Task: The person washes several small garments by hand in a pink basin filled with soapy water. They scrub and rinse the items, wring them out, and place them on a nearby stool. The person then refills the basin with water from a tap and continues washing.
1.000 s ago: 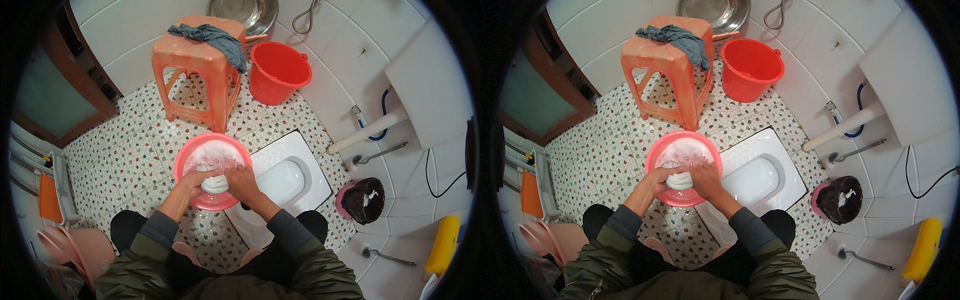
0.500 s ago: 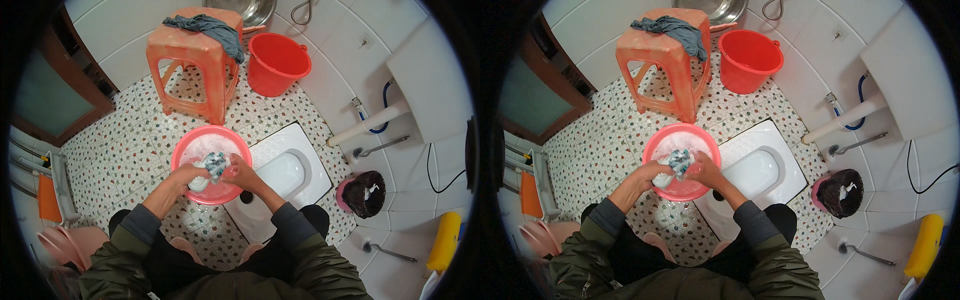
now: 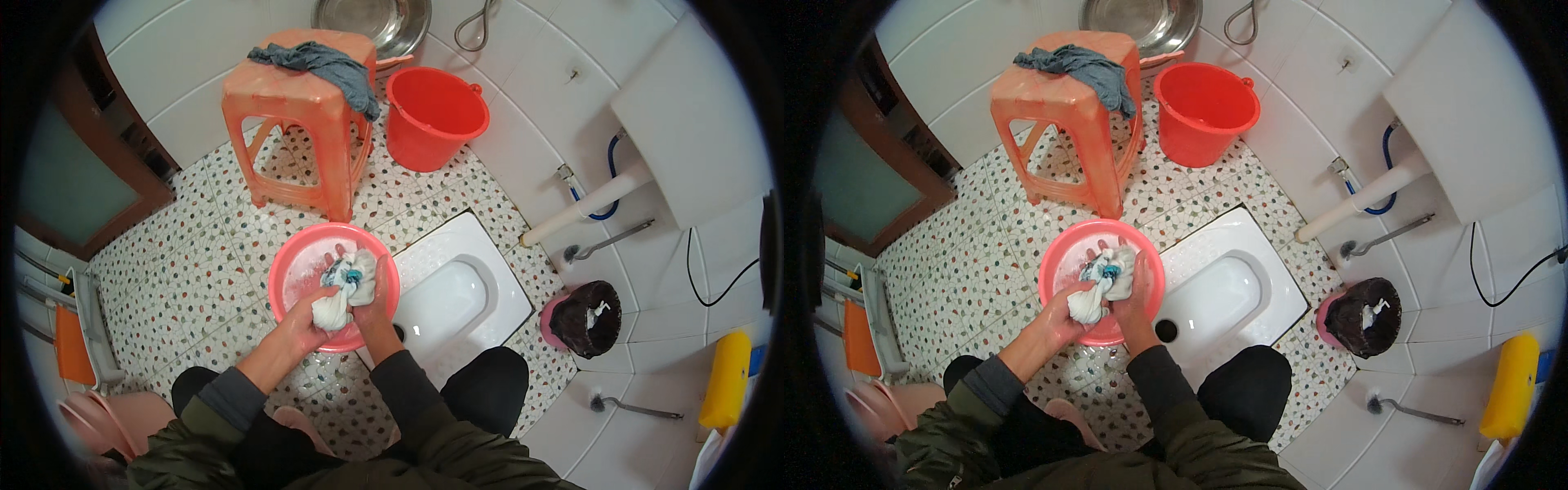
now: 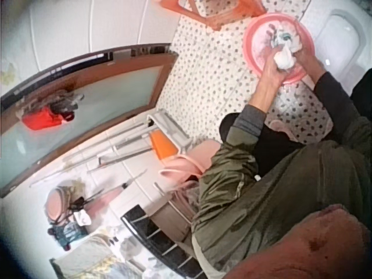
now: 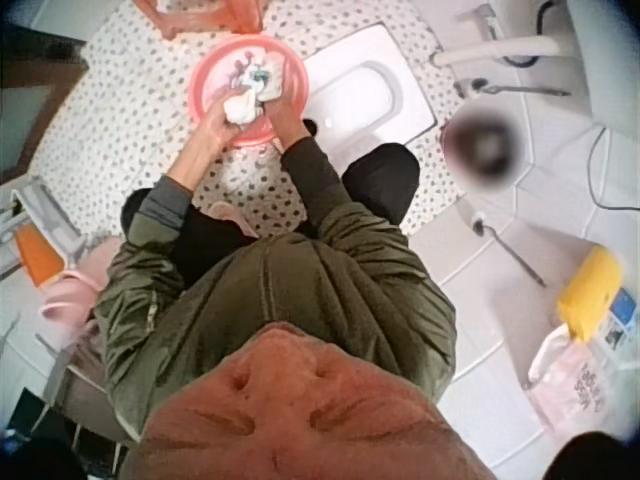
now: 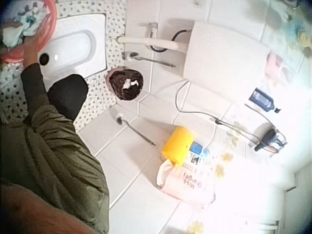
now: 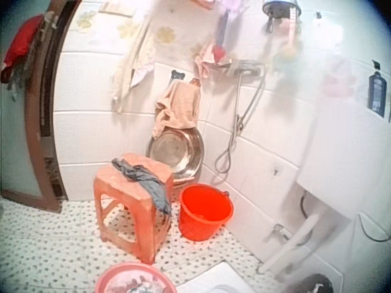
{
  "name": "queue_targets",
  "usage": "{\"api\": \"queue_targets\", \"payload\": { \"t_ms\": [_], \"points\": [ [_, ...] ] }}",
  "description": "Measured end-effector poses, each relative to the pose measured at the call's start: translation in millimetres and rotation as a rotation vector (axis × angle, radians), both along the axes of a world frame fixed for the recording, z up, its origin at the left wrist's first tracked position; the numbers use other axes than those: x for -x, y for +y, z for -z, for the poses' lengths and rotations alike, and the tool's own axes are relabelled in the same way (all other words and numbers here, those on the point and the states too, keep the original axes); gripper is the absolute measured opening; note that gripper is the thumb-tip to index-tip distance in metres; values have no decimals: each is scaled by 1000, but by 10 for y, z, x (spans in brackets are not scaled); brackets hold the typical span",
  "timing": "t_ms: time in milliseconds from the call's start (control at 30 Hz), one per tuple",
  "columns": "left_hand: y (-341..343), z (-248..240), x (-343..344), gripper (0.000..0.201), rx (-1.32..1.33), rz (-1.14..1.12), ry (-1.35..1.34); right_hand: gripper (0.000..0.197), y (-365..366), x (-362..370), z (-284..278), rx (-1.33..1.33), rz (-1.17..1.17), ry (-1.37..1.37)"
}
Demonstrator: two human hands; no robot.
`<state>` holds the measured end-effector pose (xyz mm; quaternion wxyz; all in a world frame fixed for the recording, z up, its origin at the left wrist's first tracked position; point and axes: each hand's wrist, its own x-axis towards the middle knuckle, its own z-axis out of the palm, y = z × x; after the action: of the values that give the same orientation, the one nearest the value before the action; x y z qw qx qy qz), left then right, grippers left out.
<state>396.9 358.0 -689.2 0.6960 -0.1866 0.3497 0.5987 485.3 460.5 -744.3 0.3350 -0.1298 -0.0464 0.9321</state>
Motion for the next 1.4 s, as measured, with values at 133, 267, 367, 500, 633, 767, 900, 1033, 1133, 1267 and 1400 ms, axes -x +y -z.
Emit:
{"api": "queue_targets", "payload": {
  "t_ms": [133,267,367,500,633,767,900,1033,1133,1267,1400],
  "points": [
    [-9,178,-5,25,143,34,95,59,114,32,144,-181,-35,-217],
    [-7,309,-80,24,223,65,173,45,78,95,161,-576,-71,-760],
    [-27,249,28,27,207,148,194,37,3,171,-23,-839,172,-957],
    [13,113,4,27,153,187,212,30,57,142,-224,-982,188,-948],
    [57,76,-12,28,156,414,503,32,217,168,-150,-1313,73,-1221],
    [110,221,-35,31,198,853,1088,29,274,335,71,-1516,-191,-1455],
    [2,255,-255,36,215,954,1798,29,358,391,242,-1613,-495,-1610],
    [-55,319,-221,43,254,1020,1723,35,223,387,199,-1718,-643,-1579],
    [45,81,-162,57,87,1114,1600,46,362,282,245,-1622,-733,-1701],
    [172,-225,-44,63,19,1040,1262,90,263,263,152,-1168,-697,-1505],
    [-15,46,66,49,86,657,809,91,66,293,-357,-1233,-780,-1321]
  ]
}}
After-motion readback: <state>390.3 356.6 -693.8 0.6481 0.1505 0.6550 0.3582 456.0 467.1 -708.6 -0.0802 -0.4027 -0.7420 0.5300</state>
